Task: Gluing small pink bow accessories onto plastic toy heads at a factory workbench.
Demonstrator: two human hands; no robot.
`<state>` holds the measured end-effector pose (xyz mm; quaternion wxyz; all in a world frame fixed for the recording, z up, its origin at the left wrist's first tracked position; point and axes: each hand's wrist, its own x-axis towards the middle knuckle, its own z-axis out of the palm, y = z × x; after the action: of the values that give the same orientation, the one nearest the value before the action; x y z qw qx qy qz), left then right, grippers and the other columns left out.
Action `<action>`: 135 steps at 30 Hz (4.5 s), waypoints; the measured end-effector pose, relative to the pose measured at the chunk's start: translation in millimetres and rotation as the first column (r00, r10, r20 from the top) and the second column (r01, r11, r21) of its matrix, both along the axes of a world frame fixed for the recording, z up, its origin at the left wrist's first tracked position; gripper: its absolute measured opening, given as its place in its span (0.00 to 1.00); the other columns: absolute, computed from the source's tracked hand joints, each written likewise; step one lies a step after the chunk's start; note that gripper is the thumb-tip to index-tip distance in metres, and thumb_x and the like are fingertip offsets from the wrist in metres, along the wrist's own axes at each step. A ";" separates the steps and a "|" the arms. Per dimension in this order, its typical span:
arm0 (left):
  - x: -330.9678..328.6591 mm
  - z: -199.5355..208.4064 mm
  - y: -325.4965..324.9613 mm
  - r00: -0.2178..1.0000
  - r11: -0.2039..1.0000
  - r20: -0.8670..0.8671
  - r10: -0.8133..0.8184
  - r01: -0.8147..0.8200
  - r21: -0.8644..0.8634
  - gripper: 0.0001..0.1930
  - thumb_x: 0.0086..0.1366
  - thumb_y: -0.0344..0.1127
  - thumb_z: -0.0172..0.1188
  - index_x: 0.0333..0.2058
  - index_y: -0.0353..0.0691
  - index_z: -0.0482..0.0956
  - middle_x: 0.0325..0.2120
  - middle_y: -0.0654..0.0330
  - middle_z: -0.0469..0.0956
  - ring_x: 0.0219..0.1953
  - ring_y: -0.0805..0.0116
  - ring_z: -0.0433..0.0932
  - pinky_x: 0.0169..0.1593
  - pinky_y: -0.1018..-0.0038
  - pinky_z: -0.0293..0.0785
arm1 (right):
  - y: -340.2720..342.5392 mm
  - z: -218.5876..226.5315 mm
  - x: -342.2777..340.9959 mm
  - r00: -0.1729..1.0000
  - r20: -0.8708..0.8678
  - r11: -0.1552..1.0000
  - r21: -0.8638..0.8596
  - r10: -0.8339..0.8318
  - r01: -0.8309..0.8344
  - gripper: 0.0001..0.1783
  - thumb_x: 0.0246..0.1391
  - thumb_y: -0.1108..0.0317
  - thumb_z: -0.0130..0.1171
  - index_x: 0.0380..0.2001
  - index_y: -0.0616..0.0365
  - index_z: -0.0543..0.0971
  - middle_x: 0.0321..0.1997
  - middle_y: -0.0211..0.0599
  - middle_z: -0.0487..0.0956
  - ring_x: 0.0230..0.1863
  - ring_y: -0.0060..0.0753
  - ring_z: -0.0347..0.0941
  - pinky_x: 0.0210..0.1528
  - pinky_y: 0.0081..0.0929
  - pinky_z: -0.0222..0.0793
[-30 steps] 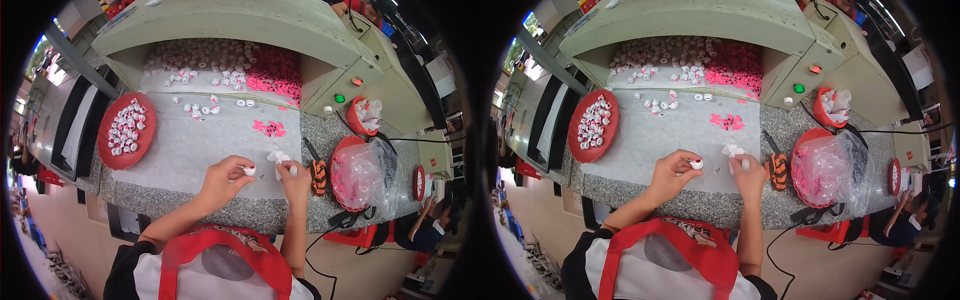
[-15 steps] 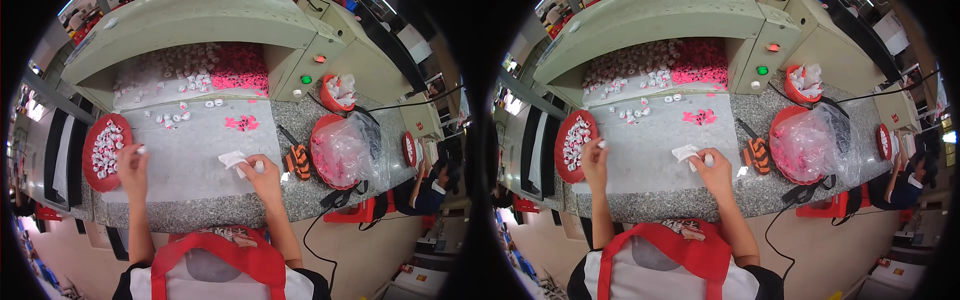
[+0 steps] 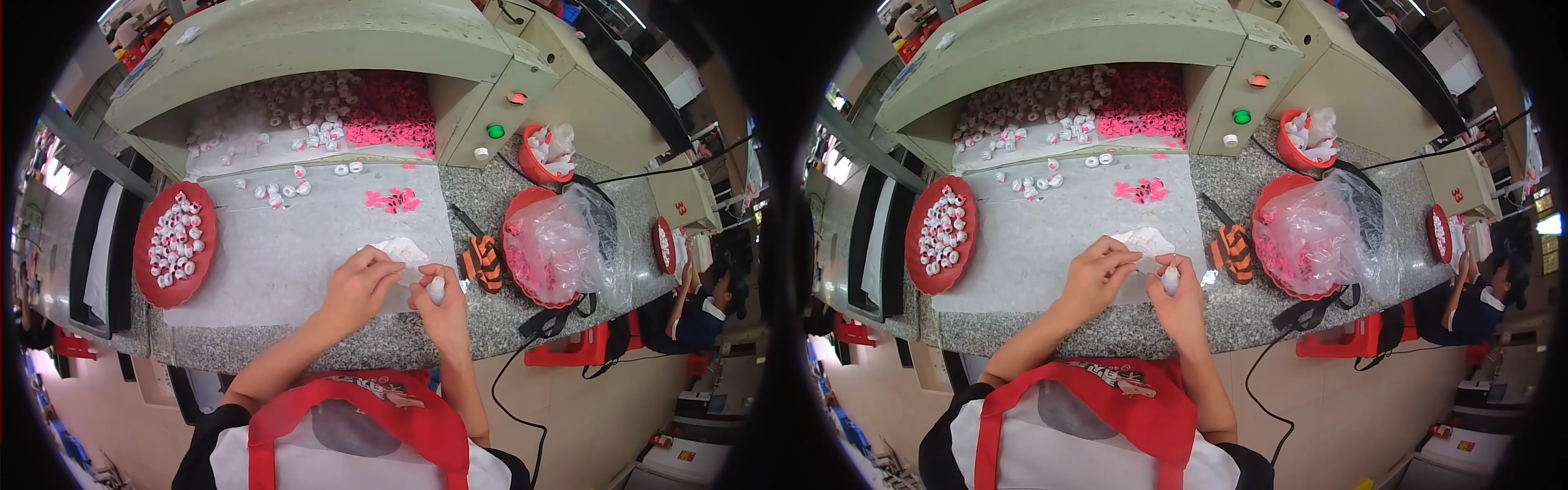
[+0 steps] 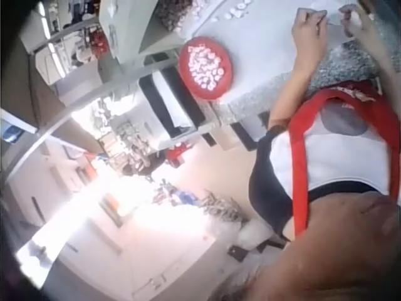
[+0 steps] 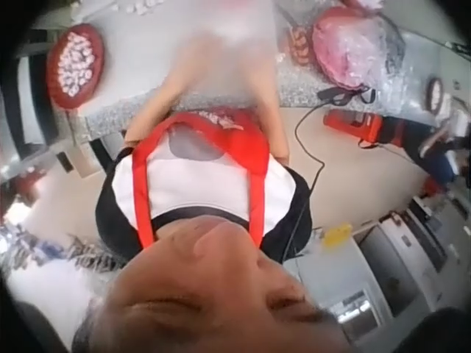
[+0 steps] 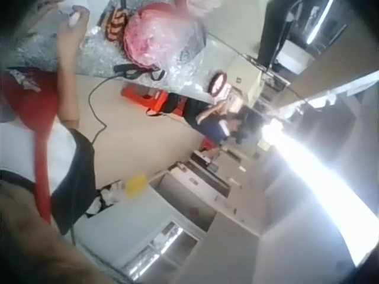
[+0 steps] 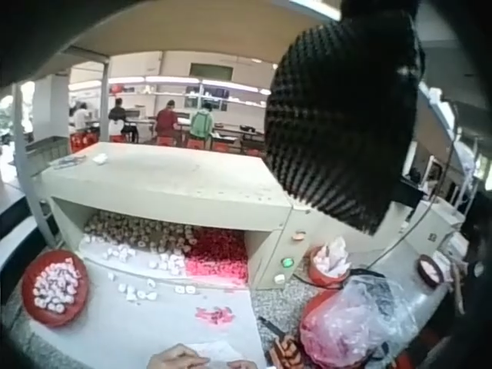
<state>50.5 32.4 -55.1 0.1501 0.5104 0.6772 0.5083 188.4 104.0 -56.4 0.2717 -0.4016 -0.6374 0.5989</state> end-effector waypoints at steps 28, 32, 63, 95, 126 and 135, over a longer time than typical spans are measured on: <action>28.6 16.8 58.9 0.883 0.931 -0.412 -0.224 0.068 -0.360 0.19 0.58 0.33 0.53 0.46 0.29 0.68 0.26 0.54 0.76 0.27 0.72 0.74 0.32 0.75 0.70 | -11.7 31.5 62.5 0.973 -0.177 0.988 -0.001 -0.149 0.151 0.20 0.44 0.79 0.56 0.42 0.60 0.66 0.33 0.34 0.71 0.34 0.26 0.72 0.33 0.19 0.69; 55.3 21.1 22.3 0.817 0.943 0.515 -0.261 0.329 -0.043 0.19 0.61 0.36 0.49 0.47 0.30 0.66 0.36 0.54 0.75 0.37 0.72 0.73 0.42 0.76 0.69 | -10.1 26.9 30.1 0.964 0.104 0.782 0.609 -0.243 0.131 0.22 0.39 0.75 0.60 0.42 0.59 0.69 0.35 0.36 0.70 0.33 0.32 0.71 0.30 0.25 0.67; 45.3 7.3 -42.3 0.552 0.903 0.804 -0.221 0.426 -0.045 0.14 0.65 0.38 0.41 0.28 0.34 0.71 0.17 0.63 0.70 0.17 0.77 0.69 0.22 0.81 0.65 | -7.9 31.9 41.0 0.928 -0.241 0.947 -0.083 0.284 -0.311 0.02 0.48 0.77 0.53 0.28 0.64 0.72 0.20 0.26 0.70 0.20 0.12 0.65 0.20 0.11 0.60; 101.1 -42.1 -105.3 -0.225 0.777 0.929 0.294 0.622 -0.096 0.15 0.64 0.43 0.43 0.44 0.40 0.66 0.40 0.61 0.69 0.47 0.65 0.69 0.45 0.66 0.67 | 71.5 -40.0 49.1 0.476 0.565 0.369 0.816 -0.674 -0.446 0.09 0.35 0.69 0.55 0.22 0.63 0.76 0.28 0.43 0.72 0.30 0.43 0.72 0.29 0.34 0.70; 109.5 -59.4 -104.9 -0.188 0.859 0.925 0.330 0.467 -0.212 0.10 0.62 0.39 0.48 0.38 0.42 0.71 0.36 0.63 0.72 0.41 0.66 0.72 0.41 0.61 0.68 | -78.1 -48.3 96.9 0.917 0.388 0.445 0.808 0.092 -0.386 0.20 0.27 0.76 0.59 0.32 0.55 0.78 0.22 0.28 0.65 0.24 0.31 0.61 0.24 0.26 0.58; 110.6 -54.9 -103.2 -0.162 0.854 0.923 0.349 0.462 -0.242 0.10 0.61 0.39 0.51 0.38 0.42 0.72 0.35 0.63 0.73 0.42 0.66 0.72 0.42 0.63 0.68 | -59.4 -47.5 92.7 0.925 0.369 0.495 0.788 0.095 -0.365 0.19 0.28 0.80 0.55 0.32 0.55 0.78 0.22 0.30 0.65 0.25 0.32 0.61 0.24 0.27 0.60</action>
<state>161.2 -70.8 -109.9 0.7640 -0.0932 0.3963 0.5006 281.1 44.6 -103.9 0.2565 -0.2087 -0.9258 0.1833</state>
